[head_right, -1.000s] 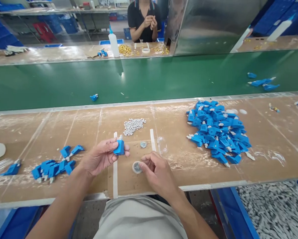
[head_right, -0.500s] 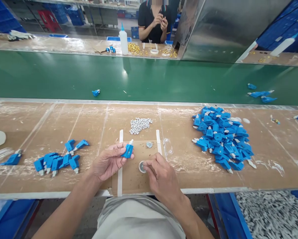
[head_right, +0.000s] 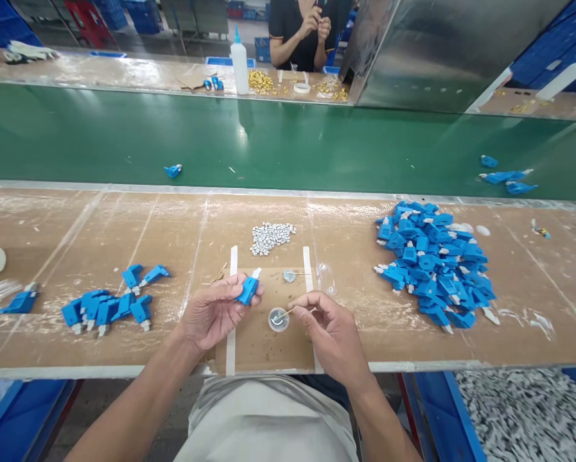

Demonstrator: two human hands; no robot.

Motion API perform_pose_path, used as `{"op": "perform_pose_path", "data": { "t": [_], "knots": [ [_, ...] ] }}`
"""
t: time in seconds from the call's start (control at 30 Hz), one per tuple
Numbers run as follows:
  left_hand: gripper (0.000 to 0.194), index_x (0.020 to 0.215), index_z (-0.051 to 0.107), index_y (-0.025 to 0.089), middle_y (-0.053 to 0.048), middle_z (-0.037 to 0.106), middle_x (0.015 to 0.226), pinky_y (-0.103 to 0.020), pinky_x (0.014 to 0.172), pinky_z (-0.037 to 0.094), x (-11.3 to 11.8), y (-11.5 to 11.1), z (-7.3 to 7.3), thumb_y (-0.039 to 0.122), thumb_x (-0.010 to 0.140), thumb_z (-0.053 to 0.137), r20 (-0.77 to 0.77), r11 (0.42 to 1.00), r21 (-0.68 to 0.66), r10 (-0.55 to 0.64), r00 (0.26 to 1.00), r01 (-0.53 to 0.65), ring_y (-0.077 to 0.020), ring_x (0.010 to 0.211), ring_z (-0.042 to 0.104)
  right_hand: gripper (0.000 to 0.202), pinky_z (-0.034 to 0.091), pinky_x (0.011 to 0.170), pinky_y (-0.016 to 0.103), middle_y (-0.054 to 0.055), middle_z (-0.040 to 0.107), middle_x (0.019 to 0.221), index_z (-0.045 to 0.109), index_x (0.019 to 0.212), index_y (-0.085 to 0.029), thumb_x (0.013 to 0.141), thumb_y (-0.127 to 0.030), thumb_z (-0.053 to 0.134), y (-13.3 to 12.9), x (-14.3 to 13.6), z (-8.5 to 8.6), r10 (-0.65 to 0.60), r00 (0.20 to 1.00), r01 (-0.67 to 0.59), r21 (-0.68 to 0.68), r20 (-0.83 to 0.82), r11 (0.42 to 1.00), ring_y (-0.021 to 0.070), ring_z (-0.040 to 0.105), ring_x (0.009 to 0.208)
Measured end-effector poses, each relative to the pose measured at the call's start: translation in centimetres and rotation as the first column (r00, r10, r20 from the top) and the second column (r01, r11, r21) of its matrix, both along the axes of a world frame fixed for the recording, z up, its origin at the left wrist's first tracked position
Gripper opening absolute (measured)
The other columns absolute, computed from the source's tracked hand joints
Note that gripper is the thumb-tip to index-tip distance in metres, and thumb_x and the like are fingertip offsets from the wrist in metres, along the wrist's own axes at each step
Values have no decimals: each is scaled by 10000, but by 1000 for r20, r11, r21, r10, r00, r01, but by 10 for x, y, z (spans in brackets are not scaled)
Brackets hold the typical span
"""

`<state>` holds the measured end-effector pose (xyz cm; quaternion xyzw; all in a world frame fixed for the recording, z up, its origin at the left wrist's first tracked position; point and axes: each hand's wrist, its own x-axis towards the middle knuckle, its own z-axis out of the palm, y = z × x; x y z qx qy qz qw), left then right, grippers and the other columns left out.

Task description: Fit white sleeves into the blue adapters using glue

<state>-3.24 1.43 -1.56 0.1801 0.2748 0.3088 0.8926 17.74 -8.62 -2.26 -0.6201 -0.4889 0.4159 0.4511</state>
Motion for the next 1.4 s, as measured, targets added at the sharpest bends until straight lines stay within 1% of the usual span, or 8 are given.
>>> {"op": "perform_pose_path", "data": {
  "t": [0.13, 0.3, 0.4, 0.5, 0.83, 1.1, 1.27, 1.4],
  "knots": [
    [171, 860, 705, 57, -133, 704, 851, -121, 556, 536, 1, -3, -1, 226, 846, 719, -29, 1000, 17, 17, 999, -16, -141, 752, 685, 188, 461, 581, 284, 40, 731, 936, 705, 983, -230, 984, -403, 632, -1, -3, 1, -61, 997, 59, 49, 41, 997, 165, 576, 638],
    [121, 912, 703, 94, -57, 672, 811, -162, 603, 586, 6, -10, 2, 151, 820, 757, -38, 1000, 12, -2, 999, 2, -87, 664, 638, 70, 543, 746, 355, 50, 743, 958, 696, 983, -256, 977, -309, 651, -1, -10, 23, -223, 964, 185, 237, 144, 954, 232, 679, 816],
    [267, 1019, 724, 87, -33, 653, 807, -187, 616, 605, 9, -15, 3, 172, 781, 809, -49, 1000, 6, -6, 999, 7, -84, 654, 631, 78, 556, 779, 378, 56, 736, 978, 678, 1018, -269, 983, -215, 636, 1, -16, 37, -242, 958, 170, 380, 151, 909, 252, 691, 900],
    [271, 977, 746, 65, -47, 658, 819, -193, 627, 605, 13, -18, 4, 213, 767, 833, -51, 999, 26, -43, 998, 45, -95, 681, 641, 140, 553, 725, 363, 57, 728, 992, 665, 1039, -274, 982, -154, 621, 5, -23, 45, -201, 965, 107, 449, 168, 887, 247, 687, 897],
    [291, 1010, 773, 87, -57, 663, 815, -214, 637, 580, 14, -22, 4, 263, 785, 825, -35, 994, 68, -81, 996, 83, -119, 721, 649, 205, 551, 662, 322, 50, 727, 1007, 665, 1081, -227, 961, -66, 624, 12, -28, 38, -129, 979, 28, 520, 159, 854, 217, 672, 915],
    [352, 1097, 774, 106, -55, 659, 792, -225, 626, 570, 14, -24, 0, 269, 788, 818, -44, 990, 85, -109, 993, 113, -125, 720, 631, 211, 550, 820, 366, 29, 728, 993, 662, 1072, -226, 958, -53, 623, 13, -28, 32, -138, 970, 8, 537, 202, 843, 210, 680, 934],
    [335, 1097, 778, 107, -62, 659, 791, -231, 618, 568, 13, -25, -3, 260, 800, 804, -45, 988, 102, -111, 993, 115, -126, 712, 622, 142, 547, 731, 319, 17, 701, 960, 673, 1043, -237, 979, -120, 624, 11, -28, 30, -130, 966, 19, 440, 223, 898, 179, 667, 807],
    [328, 1066, 784, 101, -75, 677, 812, -233, 617, 572, 10, -24, -6, 266, 785, 819, -52, 990, 87, -105, 993, 109, -134, 720, 634, 119, 541, 734, 318, 12, 704, 960, 683, 1034, -249, 980, -153, 639, 10, -27, 33, -134, 965, 30, 417, 223, 908, 173, 665, 775]
  ]
}}
